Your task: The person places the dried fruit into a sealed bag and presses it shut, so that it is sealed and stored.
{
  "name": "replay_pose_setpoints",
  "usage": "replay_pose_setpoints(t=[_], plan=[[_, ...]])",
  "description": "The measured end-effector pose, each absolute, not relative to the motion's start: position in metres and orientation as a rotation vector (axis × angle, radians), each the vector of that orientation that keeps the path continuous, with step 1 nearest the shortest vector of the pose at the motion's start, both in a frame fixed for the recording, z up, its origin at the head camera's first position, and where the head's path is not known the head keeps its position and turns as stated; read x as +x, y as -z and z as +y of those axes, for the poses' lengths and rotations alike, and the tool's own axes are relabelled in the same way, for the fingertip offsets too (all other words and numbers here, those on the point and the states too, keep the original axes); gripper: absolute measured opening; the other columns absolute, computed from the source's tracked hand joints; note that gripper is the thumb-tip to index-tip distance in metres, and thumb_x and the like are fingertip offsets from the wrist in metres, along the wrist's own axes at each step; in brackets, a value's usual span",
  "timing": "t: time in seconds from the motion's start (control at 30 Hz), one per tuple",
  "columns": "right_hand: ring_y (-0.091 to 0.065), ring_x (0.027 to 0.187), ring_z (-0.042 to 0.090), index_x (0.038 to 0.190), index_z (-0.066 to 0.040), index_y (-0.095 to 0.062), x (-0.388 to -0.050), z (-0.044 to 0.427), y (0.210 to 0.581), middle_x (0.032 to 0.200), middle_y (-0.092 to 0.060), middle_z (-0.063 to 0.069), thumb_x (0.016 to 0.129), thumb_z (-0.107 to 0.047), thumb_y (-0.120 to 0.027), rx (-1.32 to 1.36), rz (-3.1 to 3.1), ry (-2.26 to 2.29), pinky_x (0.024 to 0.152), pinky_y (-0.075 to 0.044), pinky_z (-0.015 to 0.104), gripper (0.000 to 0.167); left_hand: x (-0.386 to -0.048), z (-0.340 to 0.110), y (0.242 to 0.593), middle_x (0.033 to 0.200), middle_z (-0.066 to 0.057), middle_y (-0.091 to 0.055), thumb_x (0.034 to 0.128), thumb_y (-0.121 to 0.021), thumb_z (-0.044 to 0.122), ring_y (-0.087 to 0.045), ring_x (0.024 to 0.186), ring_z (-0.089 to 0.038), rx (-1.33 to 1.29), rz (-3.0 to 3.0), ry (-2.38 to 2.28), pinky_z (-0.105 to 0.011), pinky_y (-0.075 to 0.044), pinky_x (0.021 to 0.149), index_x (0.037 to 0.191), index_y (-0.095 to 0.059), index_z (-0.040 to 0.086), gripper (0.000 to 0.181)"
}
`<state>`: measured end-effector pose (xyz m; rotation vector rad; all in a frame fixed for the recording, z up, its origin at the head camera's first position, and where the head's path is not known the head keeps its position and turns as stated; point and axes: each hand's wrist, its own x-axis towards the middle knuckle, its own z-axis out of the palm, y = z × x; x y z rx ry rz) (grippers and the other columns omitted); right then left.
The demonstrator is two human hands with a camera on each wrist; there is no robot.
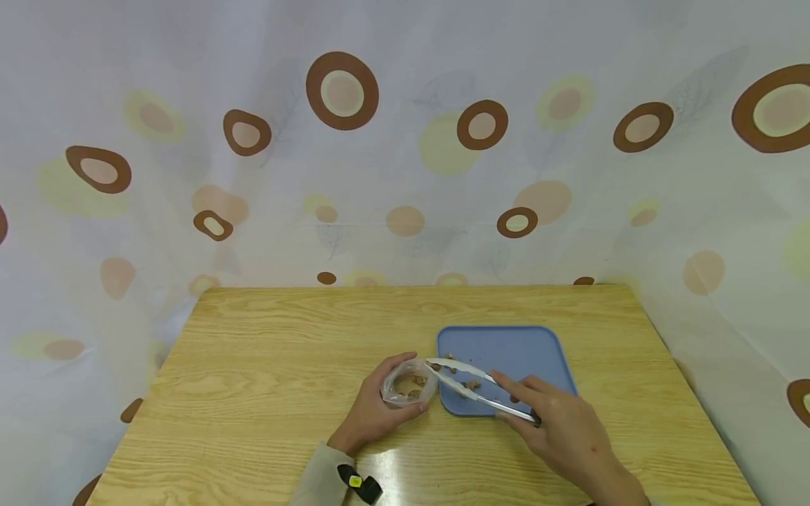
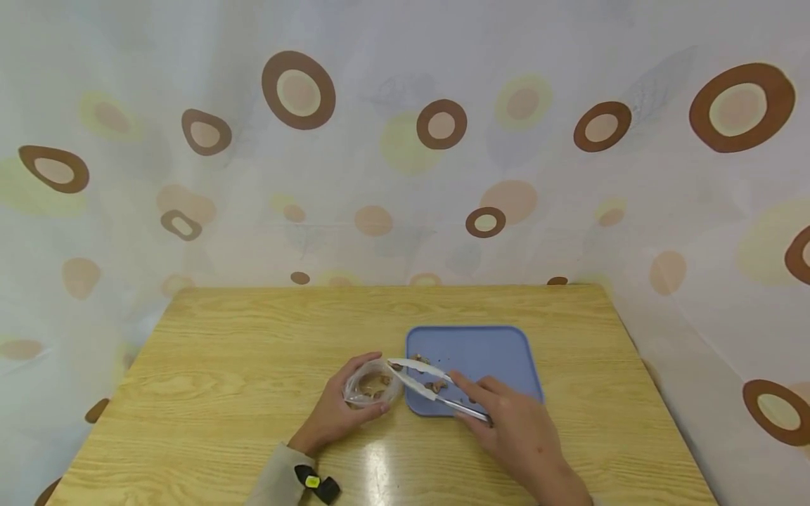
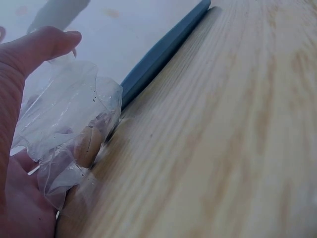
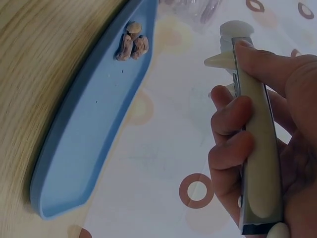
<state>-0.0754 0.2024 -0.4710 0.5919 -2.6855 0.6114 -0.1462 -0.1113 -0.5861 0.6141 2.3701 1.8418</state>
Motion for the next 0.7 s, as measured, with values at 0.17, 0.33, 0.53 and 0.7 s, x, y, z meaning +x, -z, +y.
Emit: replay_pose_setpoints(t=[0.17, 0.33, 0.53, 0.7], plan=[[-0.043, 0.067, -0.014, 0.142, -0.027, -0.075, -0.077, 0.196, 0.47, 0.095, -0.073, -0.014, 0.078, -0.024, -0.099, 0.618, -2.67, -0.597, 0.056, -0.041, 0.016, 0.068, -0.146, -0.111, 0.586, 0.148, 0.004, -0.066, 0.0875, -0.093, 0.025, -0.064, 0.134, -0.026, 0.617, 2.365, -1.851, -0.036, -0.049, 0.112, 0.16, -0.055, 0.02, 0.082], [-0.046, 0.068, -0.013, 0.142, -0.027, -0.075, -0.078, 0.188, 0.466, 0.097, -0.074, -0.012, 0.08, -0.026, -0.098, 0.627, -2.712, -0.613, 0.057, -0.043, 0.016, 0.067, -0.145, -0.111, 0.583, 0.149, 0.004, -0.066, 0.0877, -0.093, 0.024, -0.064, 0.134, -0.023, 0.618, 2.355, -1.851, -0.036, -0.05, 0.112, 0.16, -0.054, 0.019, 0.082], [-0.043, 0.066, -0.013, 0.143, -0.028, -0.075, -0.08, 0.179, 0.464, 0.096, -0.074, -0.011, 0.081, -0.027, -0.098, 0.64, -2.759, -0.635, 0.056, -0.041, 0.015, 0.067, -0.145, -0.112, 0.584, 0.147, 0.002, -0.066, 0.0872, -0.093, 0.023, -0.063, 0.13, -0.014, 0.61, 2.344, -1.85, -0.032, -0.051, 0.11, 0.161, -0.053, 0.02, 0.084], [-0.041, 0.064, -0.014, 0.144, -0.028, -0.074, -0.082, 0.175, 0.464, 0.097, -0.074, -0.013, 0.08, -0.026, -0.098, 0.656, -2.756, -0.627, 0.055, -0.04, 0.015, 0.068, -0.146, -0.112, 0.586, 0.145, 0.001, -0.067, 0.0864, -0.094, 0.023, -0.064, 0.126, -0.013, 0.612, 2.344, -1.853, -0.03, -0.052, 0.107, 0.161, -0.053, 0.02, 0.085]])
